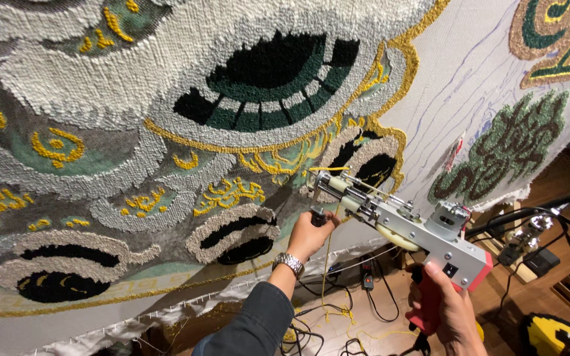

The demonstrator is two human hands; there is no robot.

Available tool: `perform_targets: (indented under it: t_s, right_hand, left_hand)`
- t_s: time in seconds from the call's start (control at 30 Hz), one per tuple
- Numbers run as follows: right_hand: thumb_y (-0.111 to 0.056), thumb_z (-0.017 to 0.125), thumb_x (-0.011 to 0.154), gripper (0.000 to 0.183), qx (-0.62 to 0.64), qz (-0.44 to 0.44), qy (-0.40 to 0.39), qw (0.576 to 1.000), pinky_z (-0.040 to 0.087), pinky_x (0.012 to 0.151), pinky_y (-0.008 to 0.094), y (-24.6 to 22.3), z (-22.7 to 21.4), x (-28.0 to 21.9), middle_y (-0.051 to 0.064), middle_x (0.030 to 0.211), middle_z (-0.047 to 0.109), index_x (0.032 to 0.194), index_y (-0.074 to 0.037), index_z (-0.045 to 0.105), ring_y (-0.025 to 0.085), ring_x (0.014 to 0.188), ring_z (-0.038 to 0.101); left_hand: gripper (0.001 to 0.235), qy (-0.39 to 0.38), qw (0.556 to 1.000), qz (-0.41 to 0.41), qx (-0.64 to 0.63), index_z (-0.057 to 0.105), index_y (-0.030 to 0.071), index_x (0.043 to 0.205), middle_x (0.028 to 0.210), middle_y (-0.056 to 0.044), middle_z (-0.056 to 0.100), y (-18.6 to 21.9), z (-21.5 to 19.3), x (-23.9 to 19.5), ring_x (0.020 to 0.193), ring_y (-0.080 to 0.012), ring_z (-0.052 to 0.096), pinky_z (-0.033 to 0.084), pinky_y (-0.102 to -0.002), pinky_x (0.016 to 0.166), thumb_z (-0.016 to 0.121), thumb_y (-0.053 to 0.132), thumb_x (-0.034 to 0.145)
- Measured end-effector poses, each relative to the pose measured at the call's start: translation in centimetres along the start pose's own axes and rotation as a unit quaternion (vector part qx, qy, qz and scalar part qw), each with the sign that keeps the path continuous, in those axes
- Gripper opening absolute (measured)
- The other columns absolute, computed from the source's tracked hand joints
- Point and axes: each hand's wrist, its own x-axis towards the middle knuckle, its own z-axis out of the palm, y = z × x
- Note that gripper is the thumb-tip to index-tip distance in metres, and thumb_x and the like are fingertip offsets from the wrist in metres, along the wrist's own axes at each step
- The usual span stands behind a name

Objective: The person uses a handheld tufting gun to apply yellow yarn into a stretched canvas, following a pre-drawn skull design. The person guides the tool along the pattern lines and occasionally adjusts the yarn feed with the left hand.

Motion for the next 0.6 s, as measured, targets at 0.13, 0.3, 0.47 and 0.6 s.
perform_targets:
  t_s: [0.13,0.3,0.47,0.6]
  right_hand:
    - [-0.038,0.07,0.085,0.04,-0.011,0.008,0.005,1.0,0.04,0.043,0.04,-0.4,-0.1,-0.3,0.01,0.074,0.052,0.105,-0.007,0.053,0.021,0.053,0.05]
    - [-0.034,0.072,0.083,0.041,0.007,-0.027,0.005,1.0,0.042,0.047,0.037,-0.5,0.1,-0.2,0.008,0.083,0.057,0.109,-0.008,0.054,0.02,0.056,0.052]
    - [-0.032,0.071,0.084,0.041,0.02,-0.023,-0.019,0.999,0.042,0.046,0.036,-0.1,-0.1,-0.4,0.01,0.086,0.059,0.11,-0.006,0.054,0.019,0.057,0.051]
    - [-0.031,0.071,0.086,0.04,0.023,-0.019,-0.027,0.999,0.041,0.046,0.035,0.5,0.1,-0.6,0.01,0.086,0.059,0.11,-0.005,0.054,0.02,0.057,0.05]
  left_hand:
    - [0.038,-0.005,0.998,-0.056,0.019,0.076,0.006,0.094,0.074,0.0,0.071,0.9,0.0,0.0,0.062,-0.0104,0.06,0.049,-0.031,0.059,0.078,0.043,0.086]
    - [0.041,-0.003,0.999,-0.035,0.008,0.076,0.005,0.094,0.073,0.0,0.071,0.6,0.2,0.0,0.062,-0.0088,0.059,0.048,-0.029,0.058,0.079,0.045,0.085]
    - [0.042,-0.001,0.999,-0.051,0.001,0.075,0.004,0.095,0.073,-0.001,0.07,-0.7,0.2,-0.4,0.061,-0.0085,0.058,0.047,-0.029,0.058,0.079,0.045,0.085]
    - [0.04,0.005,0.998,-0.058,-0.017,0.075,0.005,0.095,0.074,-0.002,0.07,-1.7,0.1,-0.8,0.063,-0.0093,0.058,0.047,-0.03,0.059,0.08,0.043,0.083]
